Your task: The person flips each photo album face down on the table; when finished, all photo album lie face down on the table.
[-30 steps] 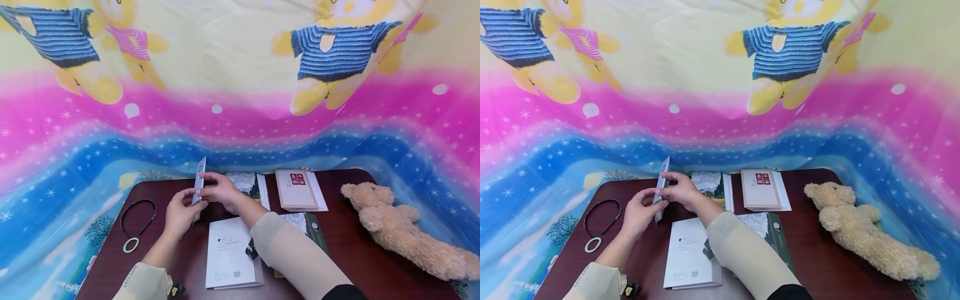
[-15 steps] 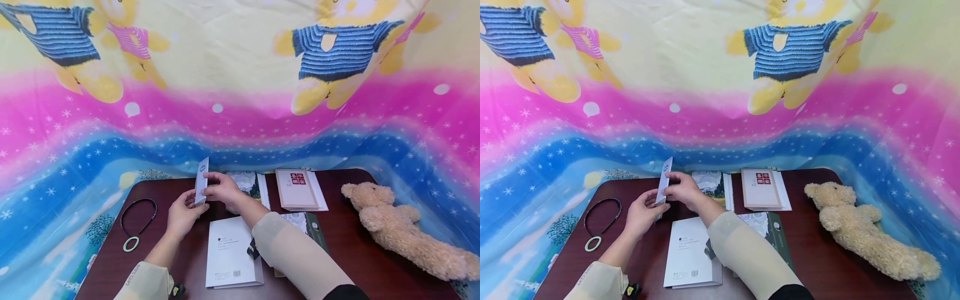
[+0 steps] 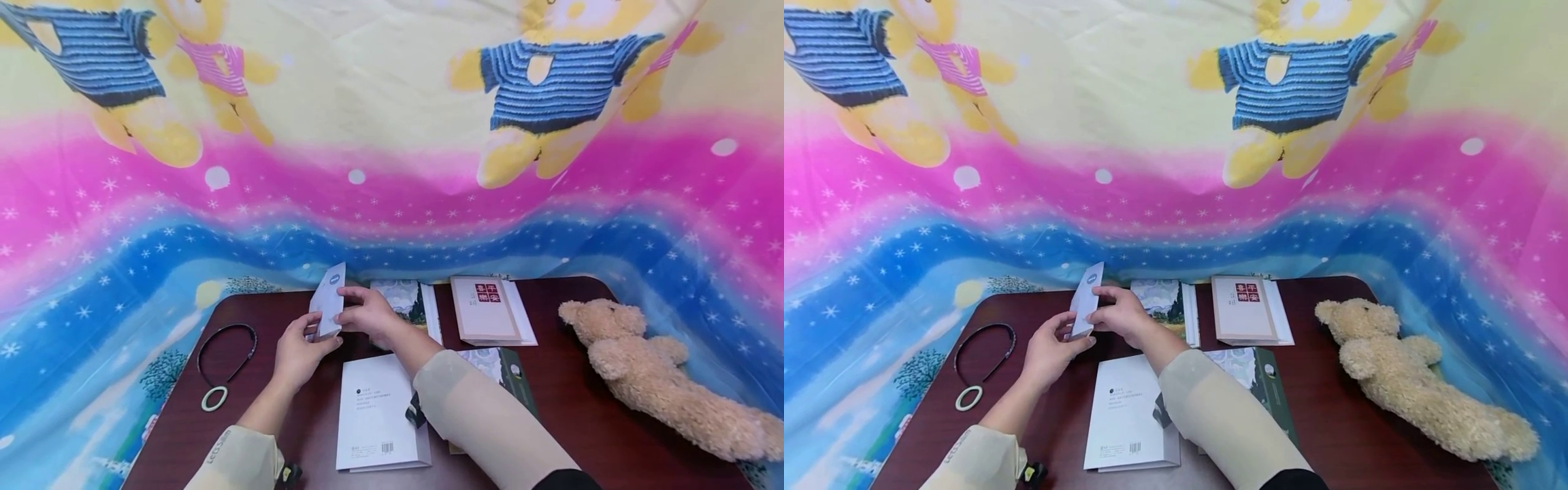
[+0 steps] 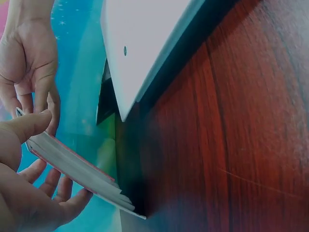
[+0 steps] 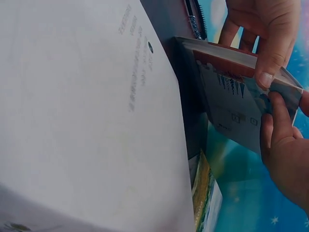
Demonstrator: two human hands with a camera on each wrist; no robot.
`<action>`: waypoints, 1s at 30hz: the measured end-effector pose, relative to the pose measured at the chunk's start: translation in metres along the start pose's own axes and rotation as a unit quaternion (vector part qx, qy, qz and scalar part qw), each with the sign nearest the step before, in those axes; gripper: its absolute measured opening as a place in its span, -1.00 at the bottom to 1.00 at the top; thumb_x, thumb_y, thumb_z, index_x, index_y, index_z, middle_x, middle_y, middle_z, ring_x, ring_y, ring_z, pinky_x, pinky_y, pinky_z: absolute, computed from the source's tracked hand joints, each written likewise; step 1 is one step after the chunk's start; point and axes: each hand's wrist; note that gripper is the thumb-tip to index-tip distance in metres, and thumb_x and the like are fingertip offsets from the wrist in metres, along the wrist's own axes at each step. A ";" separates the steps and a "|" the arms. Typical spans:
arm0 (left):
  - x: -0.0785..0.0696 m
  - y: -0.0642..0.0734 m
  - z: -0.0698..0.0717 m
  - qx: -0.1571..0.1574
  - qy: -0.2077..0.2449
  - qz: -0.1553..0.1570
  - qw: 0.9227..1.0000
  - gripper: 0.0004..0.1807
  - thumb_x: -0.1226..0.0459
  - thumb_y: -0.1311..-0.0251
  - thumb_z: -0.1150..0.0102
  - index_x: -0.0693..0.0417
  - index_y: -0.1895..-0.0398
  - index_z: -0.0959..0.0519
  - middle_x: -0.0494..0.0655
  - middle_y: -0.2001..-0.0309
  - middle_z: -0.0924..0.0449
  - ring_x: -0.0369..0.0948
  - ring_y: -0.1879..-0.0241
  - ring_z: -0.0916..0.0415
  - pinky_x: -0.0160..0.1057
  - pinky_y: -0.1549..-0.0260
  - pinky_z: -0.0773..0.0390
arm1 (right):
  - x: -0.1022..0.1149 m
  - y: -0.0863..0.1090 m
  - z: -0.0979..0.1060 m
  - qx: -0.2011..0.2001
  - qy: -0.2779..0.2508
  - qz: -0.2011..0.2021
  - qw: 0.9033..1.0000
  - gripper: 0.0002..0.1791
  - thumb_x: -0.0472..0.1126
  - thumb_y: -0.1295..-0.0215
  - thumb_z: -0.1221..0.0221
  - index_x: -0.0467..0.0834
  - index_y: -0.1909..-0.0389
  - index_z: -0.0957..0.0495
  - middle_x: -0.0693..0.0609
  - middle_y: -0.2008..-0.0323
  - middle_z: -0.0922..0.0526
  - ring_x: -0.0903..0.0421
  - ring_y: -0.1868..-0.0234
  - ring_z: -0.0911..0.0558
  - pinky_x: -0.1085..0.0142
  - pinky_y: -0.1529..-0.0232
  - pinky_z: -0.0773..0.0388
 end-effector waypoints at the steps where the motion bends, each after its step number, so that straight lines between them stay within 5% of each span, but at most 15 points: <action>1: 0.001 0.000 0.000 0.000 -0.005 0.001 1.000 -0.25 0.16 -0.07 -0.60 0.07 -0.35 -0.51 0.12 -0.24 -0.52 0.05 -0.17 -0.57 0.05 -0.11 -0.62 | -0.002 0.000 0.000 -0.001 0.001 -0.002 1.000 -0.26 -0.49 -0.22 -0.36 -0.10 -0.44 -0.46 -0.13 -0.25 -0.57 -0.03 -0.05 -0.72 0.09 -0.02 -0.70; 30: 0.021 -0.008 -0.006 0.009 -0.133 -0.018 0.991 -0.23 0.16 0.05 -0.63 0.12 -0.30 -0.56 0.22 -0.33 -0.43 0.18 -0.27 -0.35 0.17 -0.21 -0.43 | -0.026 -0.010 0.003 -0.032 0.004 -0.073 0.997 -0.26 -0.64 -0.17 -0.29 -0.19 -0.40 -0.48 -0.20 -0.43 -0.43 -0.11 -0.08 -0.69 0.11 0.05 -0.72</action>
Point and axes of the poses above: each hand's wrist, its own y-axis away from the middle knuckle, its own z-axis out of the back of the hand, x = y × z
